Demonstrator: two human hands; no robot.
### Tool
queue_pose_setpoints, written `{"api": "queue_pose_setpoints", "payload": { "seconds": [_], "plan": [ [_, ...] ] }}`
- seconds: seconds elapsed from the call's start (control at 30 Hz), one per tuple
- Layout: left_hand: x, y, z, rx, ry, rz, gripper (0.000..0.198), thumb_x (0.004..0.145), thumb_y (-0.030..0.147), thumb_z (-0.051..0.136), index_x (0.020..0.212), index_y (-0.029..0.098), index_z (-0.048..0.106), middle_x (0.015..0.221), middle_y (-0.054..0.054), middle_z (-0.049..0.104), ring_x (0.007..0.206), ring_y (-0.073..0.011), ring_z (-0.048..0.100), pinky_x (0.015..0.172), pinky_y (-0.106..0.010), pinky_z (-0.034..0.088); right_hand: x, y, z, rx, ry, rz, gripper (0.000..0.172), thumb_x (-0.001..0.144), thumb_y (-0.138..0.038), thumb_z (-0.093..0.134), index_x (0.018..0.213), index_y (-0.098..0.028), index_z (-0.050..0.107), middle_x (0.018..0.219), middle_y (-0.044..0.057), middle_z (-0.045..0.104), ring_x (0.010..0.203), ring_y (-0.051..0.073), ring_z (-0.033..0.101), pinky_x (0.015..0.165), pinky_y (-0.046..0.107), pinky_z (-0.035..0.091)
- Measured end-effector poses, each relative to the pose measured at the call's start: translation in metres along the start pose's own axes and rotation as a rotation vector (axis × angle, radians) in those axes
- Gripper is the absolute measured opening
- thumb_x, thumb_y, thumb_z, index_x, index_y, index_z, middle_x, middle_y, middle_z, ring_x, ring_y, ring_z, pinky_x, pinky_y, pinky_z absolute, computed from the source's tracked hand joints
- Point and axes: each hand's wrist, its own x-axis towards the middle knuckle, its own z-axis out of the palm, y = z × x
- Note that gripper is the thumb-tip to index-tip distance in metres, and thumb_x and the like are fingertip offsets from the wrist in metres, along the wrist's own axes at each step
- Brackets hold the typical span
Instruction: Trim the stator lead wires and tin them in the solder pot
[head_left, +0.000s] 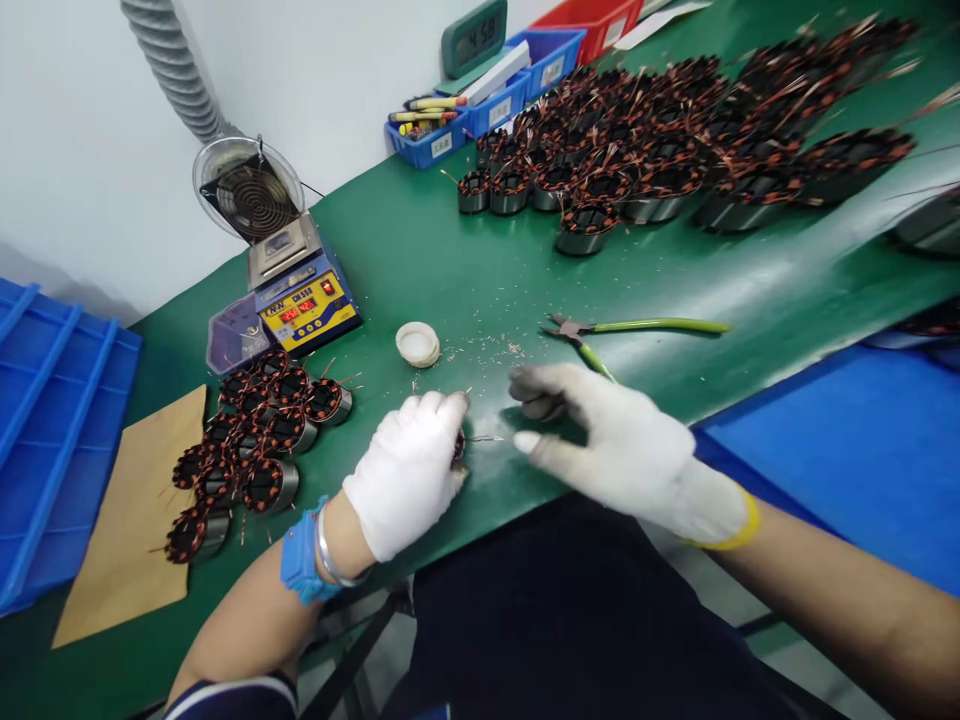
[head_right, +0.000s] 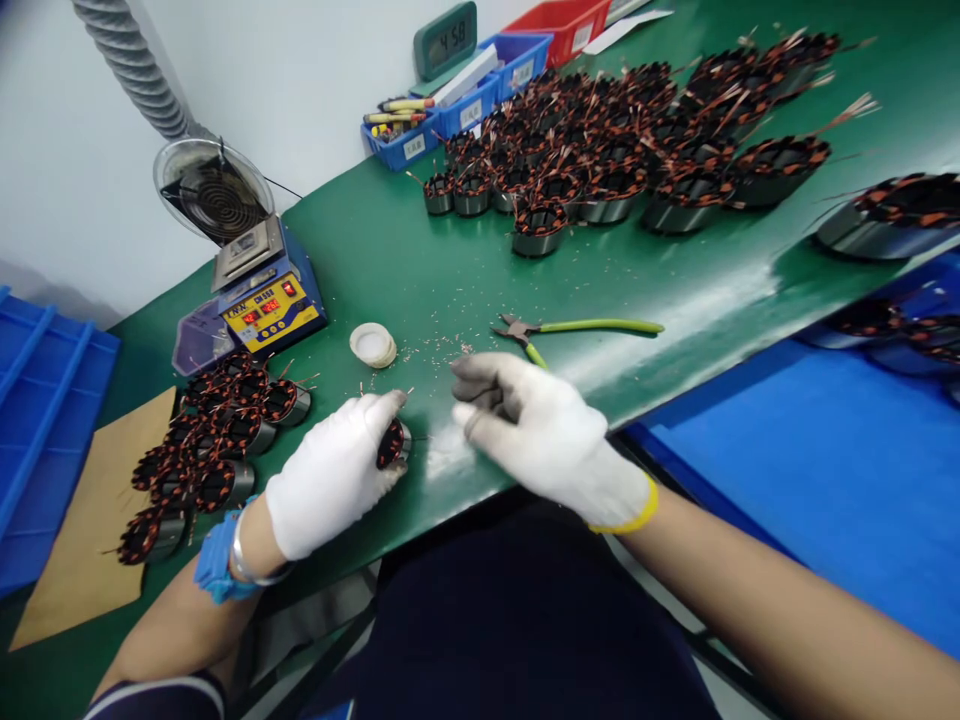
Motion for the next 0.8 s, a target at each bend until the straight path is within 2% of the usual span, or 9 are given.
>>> {"api": "queue_pose_setpoints", "payload": {
  "seconds": [0.07, 0.17, 0.27, 0.33, 0.43, 0.53, 0.67, 0.8],
  "plan": [
    [-0.002, 0.002, 0.003, -0.014, 0.107, 0.020, 0.047, 0.084, 0.024, 0.074, 0.129, 0.018, 0.060, 0.123, -0.014, 0.069, 0.108, -0.0336, 0.067, 0.088, -0.048, 0.059, -0.006, 0.001, 0.000, -0.221, -0.092, -0.145, 0.047, 0.077, -0.034, 0.073, 0.122, -0.022, 0.069, 0.112, 0.010, 0.076, 0.094, 0.027, 0.074, 0.085, 0.041, 0.061],
    [-0.003, 0.007, 0.010, -0.076, 0.264, 0.078, 0.027, 0.084, 0.024, 0.074, 0.110, 0.022, 0.067, 0.114, -0.010, 0.072, 0.122, -0.0351, 0.062, 0.103, -0.053, 0.052, -0.011, -0.001, 0.012, -0.361, -0.217, -0.243, 0.026, 0.086, -0.036, 0.064, 0.106, -0.023, 0.075, 0.098, 0.007, 0.077, 0.087, 0.025, 0.073, 0.081, 0.038, 0.058],
    [0.000, 0.009, 0.023, -0.144, 0.368, 0.097, 0.010, 0.089, 0.018, 0.067, 0.098, 0.024, 0.069, 0.095, -0.005, 0.075, 0.122, -0.0311, 0.064, 0.114, -0.057, 0.045, -0.009, -0.004, 0.019, -0.242, -0.259, -0.120, 0.024, 0.092, -0.032, 0.053, 0.093, -0.022, 0.074, 0.080, 0.003, 0.074, 0.072, 0.019, 0.069, 0.071, 0.031, 0.055],
    [0.003, 0.007, 0.031, -0.185, 0.413, 0.105, 0.012, 0.092, 0.015, 0.062, 0.094, 0.024, 0.070, 0.090, -0.003, 0.075, 0.119, -0.0285, 0.067, 0.115, -0.058, 0.043, -0.008, -0.004, 0.018, -0.115, -0.252, -0.012, 0.023, 0.090, -0.034, 0.054, 0.091, -0.021, 0.073, 0.077, 0.002, 0.073, 0.069, 0.018, 0.068, 0.066, 0.029, 0.055],
    [0.007, 0.005, 0.037, -0.252, 0.420, 0.121, 0.013, 0.093, 0.014, 0.060, 0.090, 0.024, 0.069, 0.088, -0.002, 0.075, 0.119, -0.0268, 0.068, 0.116, -0.058, 0.044, -0.010, -0.002, 0.011, 0.001, -0.203, 0.080, 0.021, 0.088, -0.036, 0.058, 0.092, -0.021, 0.072, 0.082, 0.004, 0.076, 0.073, 0.019, 0.071, 0.066, 0.029, 0.057],
    [0.008, 0.005, 0.037, -0.281, 0.400, 0.090, 0.012, 0.093, 0.015, 0.059, 0.090, 0.023, 0.067, 0.090, -0.004, 0.075, 0.117, -0.0258, 0.069, 0.117, -0.057, 0.043, -0.016, -0.001, 0.008, -0.087, -0.156, 0.115, 0.023, 0.081, -0.031, 0.066, 0.100, -0.022, 0.073, 0.094, 0.005, 0.079, 0.078, 0.020, 0.074, 0.071, 0.031, 0.060],
    [0.009, 0.008, 0.033, -0.295, 0.367, 0.037, 0.012, 0.092, 0.017, 0.058, 0.089, 0.024, 0.068, 0.091, -0.004, 0.074, 0.109, -0.0248, 0.069, 0.116, -0.055, 0.044, -0.023, -0.002, 0.013, -0.298, -0.139, 0.031, 0.025, 0.081, -0.025, 0.064, 0.104, -0.024, 0.075, 0.097, 0.004, 0.080, 0.079, 0.020, 0.075, 0.068, 0.031, 0.060],
    [0.008, 0.008, 0.030, -0.310, 0.361, 0.035, 0.015, 0.094, 0.018, 0.055, 0.087, 0.024, 0.067, 0.089, -0.004, 0.072, 0.099, -0.0226, 0.068, 0.115, -0.053, 0.044, -0.024, 0.001, 0.020, -0.365, -0.113, -0.080, 0.025, 0.088, -0.029, 0.058, 0.106, -0.026, 0.076, 0.097, 0.004, 0.080, 0.082, 0.020, 0.076, 0.070, 0.031, 0.060]
  ]
}}
